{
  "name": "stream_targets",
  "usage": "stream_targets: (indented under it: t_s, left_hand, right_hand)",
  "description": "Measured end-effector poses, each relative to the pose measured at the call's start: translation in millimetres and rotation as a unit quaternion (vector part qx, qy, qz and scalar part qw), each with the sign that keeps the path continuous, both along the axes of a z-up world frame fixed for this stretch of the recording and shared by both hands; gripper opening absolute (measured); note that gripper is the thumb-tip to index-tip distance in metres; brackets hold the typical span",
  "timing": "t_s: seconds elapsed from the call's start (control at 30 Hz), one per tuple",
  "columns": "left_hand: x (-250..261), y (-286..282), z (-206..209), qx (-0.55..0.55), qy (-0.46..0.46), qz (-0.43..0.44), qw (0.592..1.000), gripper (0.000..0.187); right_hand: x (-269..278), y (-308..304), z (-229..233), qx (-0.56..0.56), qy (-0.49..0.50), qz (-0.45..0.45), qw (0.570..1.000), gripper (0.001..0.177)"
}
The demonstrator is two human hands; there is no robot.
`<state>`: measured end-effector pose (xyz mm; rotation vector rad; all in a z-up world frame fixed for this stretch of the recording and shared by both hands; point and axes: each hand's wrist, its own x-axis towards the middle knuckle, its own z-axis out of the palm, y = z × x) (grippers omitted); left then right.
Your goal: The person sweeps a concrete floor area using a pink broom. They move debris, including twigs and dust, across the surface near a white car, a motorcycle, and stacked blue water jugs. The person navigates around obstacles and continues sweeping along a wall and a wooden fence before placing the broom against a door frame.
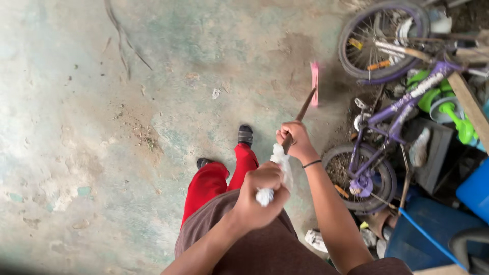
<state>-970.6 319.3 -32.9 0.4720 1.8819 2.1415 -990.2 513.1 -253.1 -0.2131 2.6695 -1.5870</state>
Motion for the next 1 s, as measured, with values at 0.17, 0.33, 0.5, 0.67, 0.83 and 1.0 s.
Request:
stream_targets:
  t_s: [0.17, 0.33, 0.5, 0.67, 0.83, 1.0]
  left_hand:
    - [11.0, -8.7, -19.0, -0.192, 0.109, -0.065, 0.973, 0.028]
    - [7.5, 1.8, -2.1, -0.244, 0.184, -0.145, 0.941, 0.017]
    - [0.0, -21.5, 49.2, -0.122, 0.171, -0.096, 0.973, 0.022]
    - [-7.7, -45.0, 24.6, 0.023, 0.208, 0.128, 0.969, 0.033]
    - [-19.5, -44.3, -74.2, 0.069, -0.090, 0.177, 0.978, 0.021]
    - [3.9, -55.5, -65.7, -0.141, 0.083, 0.131, 0.978, 0.025]
  right_hand:
    - [4.2, -68.4, -60.8, -0.105, -0.007, 0.024, 0.994, 0.038]
    - [-11.9, -149.6, -16.4, -0.264, -0.028, 0.085, 0.960, 0.037]
    - [-28.6, -128.6, 49.5, -0.231, 0.042, 0.141, 0.962, 0.039]
    - [-51.2, -74.6, 40.0, -0.141, 0.036, 0.121, 0.982, 0.024]
    - [-73.8, -37.9, -44.3, 0.014, -0.045, 0.068, 0.997, 0.024]
    - [-53.6, -100.3, -113.2, -0.362, -0.309, 0.091, 0.875, 0.029]
